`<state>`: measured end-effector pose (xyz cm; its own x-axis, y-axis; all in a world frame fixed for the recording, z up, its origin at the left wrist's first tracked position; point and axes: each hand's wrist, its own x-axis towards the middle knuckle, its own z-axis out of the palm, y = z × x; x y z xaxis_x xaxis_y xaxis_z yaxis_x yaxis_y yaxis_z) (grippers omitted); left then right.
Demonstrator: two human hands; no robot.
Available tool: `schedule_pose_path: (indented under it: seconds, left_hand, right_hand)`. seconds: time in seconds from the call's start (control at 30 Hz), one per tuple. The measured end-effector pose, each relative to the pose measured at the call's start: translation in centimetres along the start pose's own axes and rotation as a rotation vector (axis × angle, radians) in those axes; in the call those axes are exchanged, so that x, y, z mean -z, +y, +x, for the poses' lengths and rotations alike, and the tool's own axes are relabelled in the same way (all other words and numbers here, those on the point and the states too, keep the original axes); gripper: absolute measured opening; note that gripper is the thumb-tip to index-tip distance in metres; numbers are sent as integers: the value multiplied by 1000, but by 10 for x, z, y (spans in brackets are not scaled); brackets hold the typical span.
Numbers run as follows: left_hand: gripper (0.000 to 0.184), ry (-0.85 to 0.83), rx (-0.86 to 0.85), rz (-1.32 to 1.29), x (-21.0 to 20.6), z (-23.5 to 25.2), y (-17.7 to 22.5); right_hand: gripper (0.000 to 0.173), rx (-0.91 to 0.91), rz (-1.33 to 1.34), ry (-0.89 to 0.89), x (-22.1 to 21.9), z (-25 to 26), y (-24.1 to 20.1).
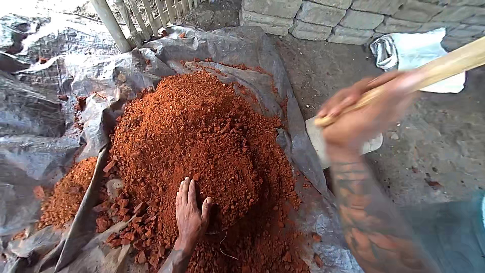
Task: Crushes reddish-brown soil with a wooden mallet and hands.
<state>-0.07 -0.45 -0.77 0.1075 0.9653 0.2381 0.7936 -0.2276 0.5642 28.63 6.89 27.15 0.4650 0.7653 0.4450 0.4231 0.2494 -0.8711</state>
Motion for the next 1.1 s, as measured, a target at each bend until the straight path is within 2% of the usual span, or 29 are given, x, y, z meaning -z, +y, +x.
schedule_pose_path:
  seconds: [0.03, 0.07, 0.1, 0.13, 0.17, 0.2, 0.27, 0.3, 0.47, 0.53, 0.6, 0.63, 0.67, 0.7, 0.73, 0.8, 0.83, 0.87, 0.9, 0.97, 1.1]
  left_hand:
    - [88, 4, -2, -1, -1, 0, -1]
    - [86, 2, -1, -2, -1, 1, -2]
    - [86, -8, 4, -4, 0, 0, -1]
    - [86, -17, 14, -7, -1, -1, 1]
    - [86, -25, 12, -5, 2, 0, 1]
    - [86, -18, 13, -6, 3, 5, 0]
    - [86, -22, 32, -8, 2, -1, 1]
    - [85, -24, 33, -9, 2, -1, 1]
    - [85, 4, 24, 13, -1, 0, 0]
    - [85, 6, 26, 10, -1, 0, 1]
    - [85, 9, 28, 4, -2, 0, 0]
    - [85, 13, 24, 2, -2, -1, 0]
    - [85, 11, 25, -2, -2, -1, -1]
    - [85, 11, 25, -3, -2, -1, -1]
    - [84, 7, 25, -7, -1, -2, -1]
    - [84, 7, 26, -16, -1, -4, 1]
    - [84, 14, 20, -15, 0, -1, -1]
    - [84, 25, 22, -20, -1, 2, -2]
    - [83, 17, 29, -27, -1, -3, -1]
    - [84, 18, 20, -31, -2, -3, -1]
    - [82, 26, 26, -26, -2, -2, -2]
  right_hand:
    - [40, -10, -213, -186, 7, -29, 79]
    - [46, -118, -427, -398, 12, -54, 141]
    - [52, -329, -619, -679, 18, -70, 178]
    - [54, -543, -762, -909, 19, -72, 195]
    - [54, -688, -825, -1024, 16, -65, 197]
    - [52, -750, -831, -1044, 15, -50, 188]
    - [50, -742, -745, -980, 27, -27, 154]
    - [49, -680, -669, -898, 37, -18, 135]
    - [43, -29, -164, -319, 55, 50, 43]
    - [37, 249, 96, -83, 35, 81, 18]
    - [38, 354, 187, 81, 7, 83, 20]
    - [39, 311, 87, 101, -5, 64, 42]
    - [42, 212, -111, 30, -11, 30, 81]
    - [48, 80, -343, -120, -11, -9, 130]
    - [54, -122, -565, -358, -6, -45, 169]
    - [57, -578, -877, -893, -1, -62, 198]
    - [56, -706, -902, -1018, -3, -50, 195]
    - [54, -755, -880, -1050, -1, -33, 183]
    - [53, -759, -842, -1030, 8, -22, 169]
    - [50, -668, -717, -842, 33, -3, 134]
    - [45, -174, -373, -358, 58, 44, 63]
